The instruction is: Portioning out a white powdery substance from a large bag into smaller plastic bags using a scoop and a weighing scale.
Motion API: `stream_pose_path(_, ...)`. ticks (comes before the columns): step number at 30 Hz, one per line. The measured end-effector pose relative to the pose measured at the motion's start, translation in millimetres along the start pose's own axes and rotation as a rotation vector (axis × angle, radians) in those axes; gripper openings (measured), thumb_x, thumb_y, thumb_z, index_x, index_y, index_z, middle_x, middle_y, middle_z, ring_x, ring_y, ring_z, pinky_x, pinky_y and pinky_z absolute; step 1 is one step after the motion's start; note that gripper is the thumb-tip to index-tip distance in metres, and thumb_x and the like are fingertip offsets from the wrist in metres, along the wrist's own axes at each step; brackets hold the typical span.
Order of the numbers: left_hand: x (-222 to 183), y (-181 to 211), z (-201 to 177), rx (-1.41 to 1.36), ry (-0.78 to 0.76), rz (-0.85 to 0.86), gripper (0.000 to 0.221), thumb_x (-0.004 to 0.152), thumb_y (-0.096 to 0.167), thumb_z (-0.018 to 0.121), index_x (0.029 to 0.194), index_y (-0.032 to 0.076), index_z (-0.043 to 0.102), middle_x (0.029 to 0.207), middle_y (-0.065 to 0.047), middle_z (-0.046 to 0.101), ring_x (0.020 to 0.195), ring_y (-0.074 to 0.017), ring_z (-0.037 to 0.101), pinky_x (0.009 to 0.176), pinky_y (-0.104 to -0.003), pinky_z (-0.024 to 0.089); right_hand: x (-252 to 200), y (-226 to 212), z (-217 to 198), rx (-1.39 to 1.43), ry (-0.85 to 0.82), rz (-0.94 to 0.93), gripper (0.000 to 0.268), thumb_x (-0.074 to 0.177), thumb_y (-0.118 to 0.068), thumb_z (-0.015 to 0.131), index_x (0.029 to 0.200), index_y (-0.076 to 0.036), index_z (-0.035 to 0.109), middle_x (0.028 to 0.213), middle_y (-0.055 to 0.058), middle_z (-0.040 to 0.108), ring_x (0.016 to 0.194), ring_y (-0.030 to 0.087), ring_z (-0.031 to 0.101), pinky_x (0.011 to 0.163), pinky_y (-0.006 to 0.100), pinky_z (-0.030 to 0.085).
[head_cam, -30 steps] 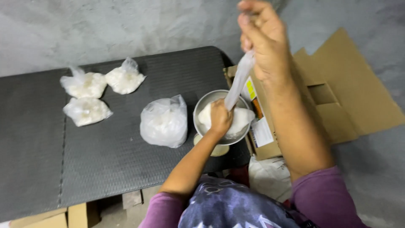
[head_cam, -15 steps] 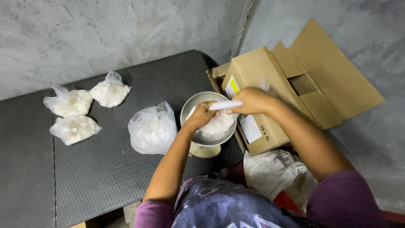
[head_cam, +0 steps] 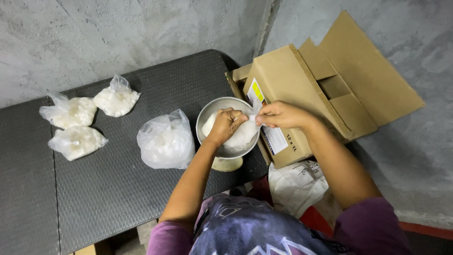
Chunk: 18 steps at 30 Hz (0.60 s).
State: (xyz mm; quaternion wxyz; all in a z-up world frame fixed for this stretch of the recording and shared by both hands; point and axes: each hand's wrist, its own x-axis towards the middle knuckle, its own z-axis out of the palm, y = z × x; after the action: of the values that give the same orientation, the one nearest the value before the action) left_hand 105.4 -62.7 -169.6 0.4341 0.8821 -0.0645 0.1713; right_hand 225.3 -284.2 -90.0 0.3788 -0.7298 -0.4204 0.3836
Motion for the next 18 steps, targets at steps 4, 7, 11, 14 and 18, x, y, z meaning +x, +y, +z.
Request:
stream_pose_path(4, -0.6, 3.0, -12.1, -0.106, -0.028, -0.048, 0.037, 0.093, 0.043, 0.072, 0.081, 0.008, 0.069, 0.076, -0.013, 0.064, 0.074, -0.0275, 0.059, 0.076, -0.041, 0.048, -13.0, 23.8, 0.6, 0.191, 0.025, 0.048, 0.018, 0.096, -0.022, 0.069, 0.098, -0.005, 0.072, 0.070, -0.005, 0.055, 0.061, 0.005, 0.046, 0.054, 0.023, 0.035)
stream_pose_path(7, 6.1, 1.0, -27.8, -0.224, -0.101, -0.077, 0.030, 0.085, 0.039, 0.079, 0.084, 0.010, 0.072, 0.084, -0.010, 0.063, 0.081, -0.0258, 0.061, 0.074, -0.040, 0.050, -27.0, 40.4, 6.4, 0.449, 0.129, 0.130, 0.020, 0.099, -0.023, 0.066, 0.096, -0.004, 0.072, 0.066, -0.005, 0.049, 0.056, 0.005, 0.039, 0.048, 0.021, 0.029)
stream_pose_path(11, 24.5, -0.2, -46.3, -0.008, -0.175, 0.118, 0.022, 0.077, 0.031, 0.085, 0.085, 0.013, 0.076, 0.092, -0.009, 0.069, 0.094, -0.0277, 0.063, 0.084, -0.040, 0.052, -45.7, 58.8, 58.4, 0.748, 0.220, 0.261, 0.018, 0.095, -0.020, 0.066, 0.099, -0.004, 0.072, 0.065, -0.004, 0.051, 0.052, 0.006, 0.039, 0.045, 0.022, 0.033)
stream_pose_path(14, 42.4, 21.7, -62.8, 0.215, -0.250, 0.194, 0.018, 0.071, 0.026, 0.086, 0.082, 0.015, 0.078, 0.098, -0.010, 0.072, 0.097, -0.0298, 0.065, 0.084, -0.041, 0.053, -42.6, 46.6, 128.3, 1.088, 0.243, 0.219, 0.013, 0.093, -0.018, 0.065, 0.099, -0.007, 0.070, 0.079, -0.003, 0.059, 0.052, 0.006, 0.040, 0.042, 0.021, 0.029)
stream_pose_path(18, 65.2, 52.3, -50.5, 0.677, -0.521, -0.019, 0.018, 0.072, 0.024, 0.082, 0.088, 0.016, 0.079, 0.102, -0.010, 0.073, 0.093, -0.0294, 0.069, 0.074, -0.043, 0.057, -0.2, 29.8, 222.7, 1.372, 0.127, 0.058, 0.017, 0.104, -0.024, 0.059, 0.109, -0.009, 0.063, 0.095, 0.003, 0.063, 0.062, 0.011, 0.048, 0.054, 0.026, 0.040)
